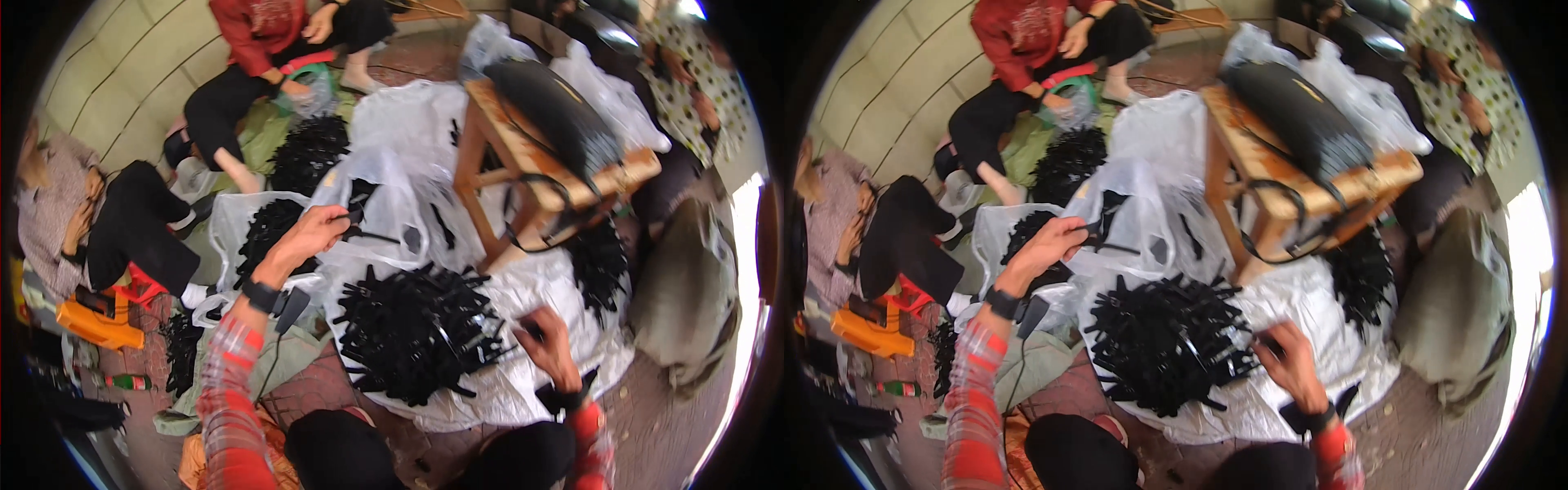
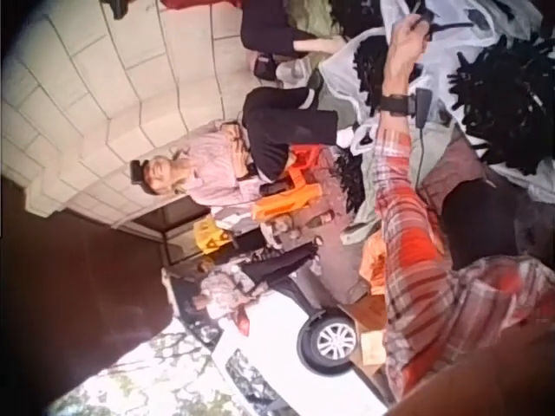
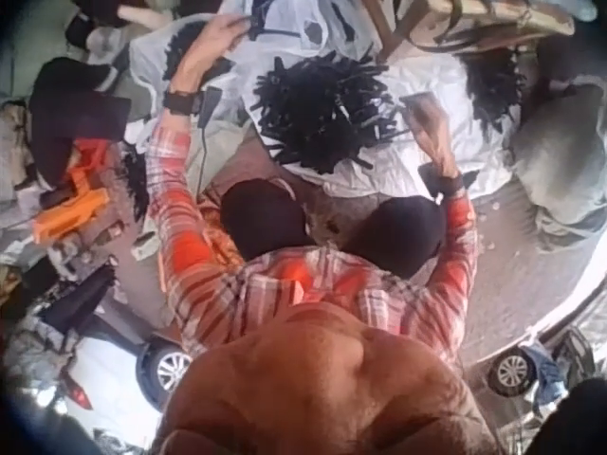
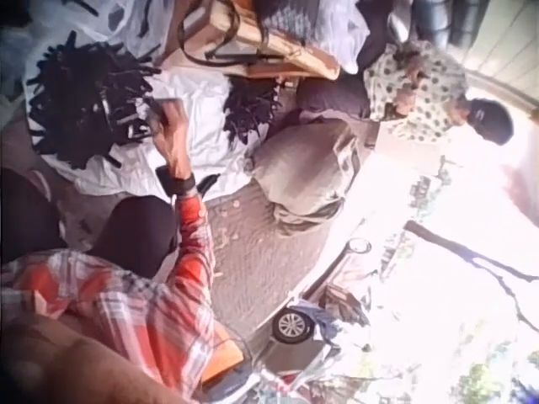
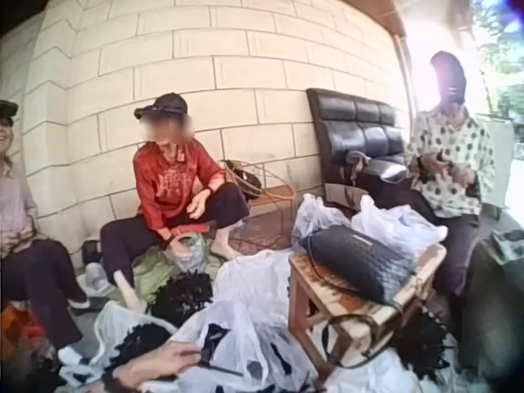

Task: Assemble and inspect small black straps for footwear production.

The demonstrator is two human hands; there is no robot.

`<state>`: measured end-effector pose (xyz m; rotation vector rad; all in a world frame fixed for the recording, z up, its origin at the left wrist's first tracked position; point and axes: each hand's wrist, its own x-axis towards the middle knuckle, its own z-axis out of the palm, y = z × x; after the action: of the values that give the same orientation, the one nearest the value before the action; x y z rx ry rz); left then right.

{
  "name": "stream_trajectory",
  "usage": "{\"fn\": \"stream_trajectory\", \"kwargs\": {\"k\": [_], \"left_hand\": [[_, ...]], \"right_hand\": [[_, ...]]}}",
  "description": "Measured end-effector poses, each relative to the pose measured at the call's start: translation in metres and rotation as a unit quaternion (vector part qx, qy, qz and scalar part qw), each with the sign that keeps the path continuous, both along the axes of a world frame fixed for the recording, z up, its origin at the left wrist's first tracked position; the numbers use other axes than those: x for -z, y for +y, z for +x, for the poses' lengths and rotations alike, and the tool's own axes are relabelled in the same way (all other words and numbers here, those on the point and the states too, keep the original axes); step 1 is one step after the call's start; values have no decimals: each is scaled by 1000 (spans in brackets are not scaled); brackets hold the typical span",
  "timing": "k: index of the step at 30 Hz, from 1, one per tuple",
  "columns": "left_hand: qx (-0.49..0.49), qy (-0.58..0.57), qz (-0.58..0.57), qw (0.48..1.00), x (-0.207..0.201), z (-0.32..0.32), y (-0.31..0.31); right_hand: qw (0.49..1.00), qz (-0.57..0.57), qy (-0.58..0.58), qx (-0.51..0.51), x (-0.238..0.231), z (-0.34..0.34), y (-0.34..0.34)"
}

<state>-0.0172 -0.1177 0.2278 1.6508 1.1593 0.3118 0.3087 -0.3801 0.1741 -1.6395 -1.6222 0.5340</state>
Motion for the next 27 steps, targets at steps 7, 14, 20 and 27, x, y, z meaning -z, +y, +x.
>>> {"fn": "stream_trajectory", "kwargs": {"k": [7,14,20,27], "left_hand": [[251,-32,-59,966,-32,92,-104],[225,-34,-129,965,-20,112,-133],[194,-46,-206,958,22,127,-144],[207,54,-211,954,23,112,-151]], "right_hand": [[980,-27,55,-192,-63,-34,58],[883,-185,404,153,-14,76,-66],[823,-289,237,427,127,185,-189],[960,-174,21,220,71,87,-110]]}}
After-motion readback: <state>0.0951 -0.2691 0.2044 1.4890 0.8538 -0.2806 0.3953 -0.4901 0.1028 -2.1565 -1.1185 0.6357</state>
